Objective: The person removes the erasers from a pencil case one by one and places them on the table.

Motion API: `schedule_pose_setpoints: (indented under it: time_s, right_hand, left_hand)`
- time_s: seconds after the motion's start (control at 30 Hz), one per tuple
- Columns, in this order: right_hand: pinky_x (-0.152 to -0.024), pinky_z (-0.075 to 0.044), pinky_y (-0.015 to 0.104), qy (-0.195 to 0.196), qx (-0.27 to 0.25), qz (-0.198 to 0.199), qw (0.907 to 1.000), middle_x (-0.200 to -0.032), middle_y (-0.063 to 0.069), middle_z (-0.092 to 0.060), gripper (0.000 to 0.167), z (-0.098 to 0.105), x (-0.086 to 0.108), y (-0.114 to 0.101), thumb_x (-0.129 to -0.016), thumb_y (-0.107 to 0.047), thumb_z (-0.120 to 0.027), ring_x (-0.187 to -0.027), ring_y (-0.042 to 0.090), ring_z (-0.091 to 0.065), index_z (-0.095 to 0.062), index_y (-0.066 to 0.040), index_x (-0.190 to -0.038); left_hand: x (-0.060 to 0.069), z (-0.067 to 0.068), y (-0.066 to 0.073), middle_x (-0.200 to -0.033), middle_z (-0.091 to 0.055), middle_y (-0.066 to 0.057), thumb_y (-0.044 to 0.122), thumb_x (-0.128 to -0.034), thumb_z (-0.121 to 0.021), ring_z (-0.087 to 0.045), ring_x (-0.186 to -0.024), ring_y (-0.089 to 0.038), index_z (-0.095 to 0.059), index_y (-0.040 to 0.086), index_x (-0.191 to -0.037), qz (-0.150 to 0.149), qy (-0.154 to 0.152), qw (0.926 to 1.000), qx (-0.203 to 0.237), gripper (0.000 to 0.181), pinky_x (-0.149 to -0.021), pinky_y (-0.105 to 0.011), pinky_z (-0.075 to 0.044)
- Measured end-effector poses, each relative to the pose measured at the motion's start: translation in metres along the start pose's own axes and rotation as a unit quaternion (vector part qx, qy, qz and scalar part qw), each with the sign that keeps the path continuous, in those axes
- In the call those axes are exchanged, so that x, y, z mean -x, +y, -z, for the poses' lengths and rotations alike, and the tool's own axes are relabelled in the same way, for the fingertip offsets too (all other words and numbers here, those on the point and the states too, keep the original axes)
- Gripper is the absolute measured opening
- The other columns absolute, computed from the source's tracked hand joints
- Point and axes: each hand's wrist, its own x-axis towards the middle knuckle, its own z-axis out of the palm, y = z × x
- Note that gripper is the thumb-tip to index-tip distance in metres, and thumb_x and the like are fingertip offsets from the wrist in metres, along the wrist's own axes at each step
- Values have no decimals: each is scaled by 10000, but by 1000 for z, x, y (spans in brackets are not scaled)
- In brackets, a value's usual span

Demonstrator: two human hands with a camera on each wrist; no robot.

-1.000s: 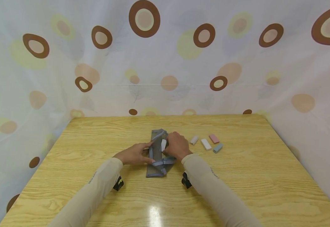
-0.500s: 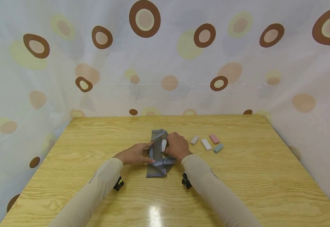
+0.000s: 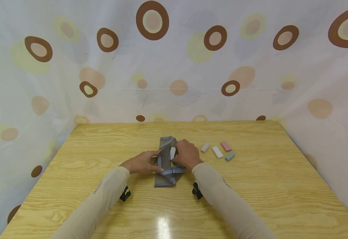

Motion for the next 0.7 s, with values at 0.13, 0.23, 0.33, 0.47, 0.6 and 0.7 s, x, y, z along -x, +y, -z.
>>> schedule_pose_setpoints:
  time_s: [0.13,0.23,0.33,0.47,0.6,0.7]
  right_hand:
    - [-528,-443,313,3,-42,-1,10000,-775,8,-594,287,0,1,1,-739,-223,-928,-647,172,-525,-668,-107,-708]
    - [-515,-444,307,42,-90,64,9999,-767,1,-593,279,2,1,3,-735,-224,-930,-640,167,-528,-677,-110,-700]
    - [-504,-433,301,52,-136,116,9998,-754,1,-589,279,4,2,4,-734,-223,-930,-630,163,-518,-679,-108,-694]
    - [-517,-437,306,39,-165,89,9998,-843,42,-661,266,7,4,5,-732,-226,-932,-657,166,-533,-704,-89,-718]
    - [-571,-491,337,65,-115,61,9999,-1075,108,-718,297,9,5,7,-723,-231,-934,-741,178,-576,-784,-42,-896]
    - [-606,-518,356,63,-54,116,9999,-1098,114,-722,349,11,5,8,-716,-239,-935,-761,180,-583,-794,-38,-963]
  left_hand:
    - [0,-1,1,-1617,-314,-156,264,-917,-779,-370,-1460,-272,-216,-7,-1595,10,0,10000,8,922,-1185,-389,-326]
    - [0,-1,1,-1615,-318,-158,274,-917,-778,-374,-1459,-274,-217,-9,-1594,17,10,10000,-24,923,-1185,-392,-327]
    - [-1,-1,1,-1614,-321,-158,278,-917,-778,-381,-1454,-275,-219,-11,-1593,14,26,10000,-64,923,-1182,-388,-332]
    - [-1,-1,2,-1614,-323,-156,285,-915,-780,-383,-1453,-275,-221,-6,-1594,21,39,9999,-103,926,-1183,-387,-330]
    - [1,0,3,-1612,-328,-155,279,-915,-781,-383,-1453,-278,-221,-1,-1596,43,45,9999,-82,925,-1178,-396,-340]
    - [2,0,4,-1610,-331,-160,275,-916,-780,-382,-1453,-286,-221,-3,-1595,51,42,10000,-65,922,-1176,-406,-343]
